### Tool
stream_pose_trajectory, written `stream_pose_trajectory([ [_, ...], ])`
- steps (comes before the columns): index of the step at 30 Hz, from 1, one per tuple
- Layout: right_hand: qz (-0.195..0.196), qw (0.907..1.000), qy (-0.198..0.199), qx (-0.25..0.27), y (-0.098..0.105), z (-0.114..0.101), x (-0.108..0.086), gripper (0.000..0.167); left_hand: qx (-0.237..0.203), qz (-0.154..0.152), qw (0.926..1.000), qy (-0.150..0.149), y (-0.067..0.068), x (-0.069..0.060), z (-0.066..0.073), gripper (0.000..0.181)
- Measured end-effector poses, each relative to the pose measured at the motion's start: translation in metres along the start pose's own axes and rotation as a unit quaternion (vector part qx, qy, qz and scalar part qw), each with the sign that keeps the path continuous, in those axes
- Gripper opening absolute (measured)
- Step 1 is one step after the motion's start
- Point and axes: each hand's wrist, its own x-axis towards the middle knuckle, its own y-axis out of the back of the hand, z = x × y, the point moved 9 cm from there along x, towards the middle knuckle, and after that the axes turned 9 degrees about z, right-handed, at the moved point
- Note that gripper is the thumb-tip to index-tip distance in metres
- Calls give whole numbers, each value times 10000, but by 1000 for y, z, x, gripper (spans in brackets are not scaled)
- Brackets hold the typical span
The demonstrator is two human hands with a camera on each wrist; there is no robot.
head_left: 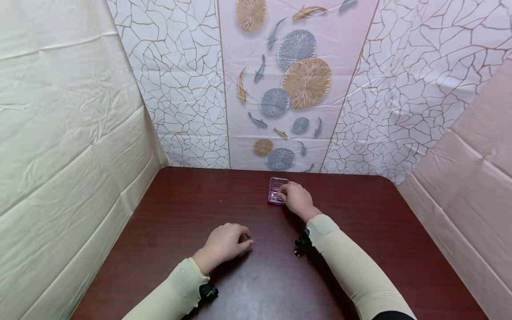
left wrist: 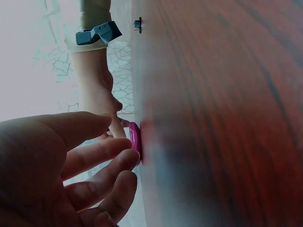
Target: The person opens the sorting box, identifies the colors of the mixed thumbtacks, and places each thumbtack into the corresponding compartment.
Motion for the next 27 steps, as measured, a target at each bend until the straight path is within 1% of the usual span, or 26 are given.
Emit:
stream_pose_trajectory([
  [4, 50, 9999, -91, 44, 2, 4, -5, 10, 8, -7, 10000, -5, -1, -1, 0, 13],
  [8, 68, 9998, -122, 105, 9, 7, -13, 11, 5, -22, 10000, -12, -3, -2, 1, 14],
  [15, 97, 9998, 32, 149, 36, 1, -28, 11, 10, -83, 10000, 16, -4, -3, 2, 15],
  [18, 149, 9996, 174, 139, 50, -2, -34, 10, 14, -73, 10000, 16, -3, -2, 3, 15],
  [21, 104, 9993, 334, 128, 61, -6, -44, 7, 11, -63, 10000, 2, -3, -2, 6, 14],
  [24, -75, 9984, 556, 106, 66, -10, -60, 5, 6, -64, 10000, -15, -4, -3, 7, 14],
  [27, -346, 9955, 874, 125, 65, -16, -80, 4, 21, -68, 10000, -32, -6, -4, 8, 13],
])
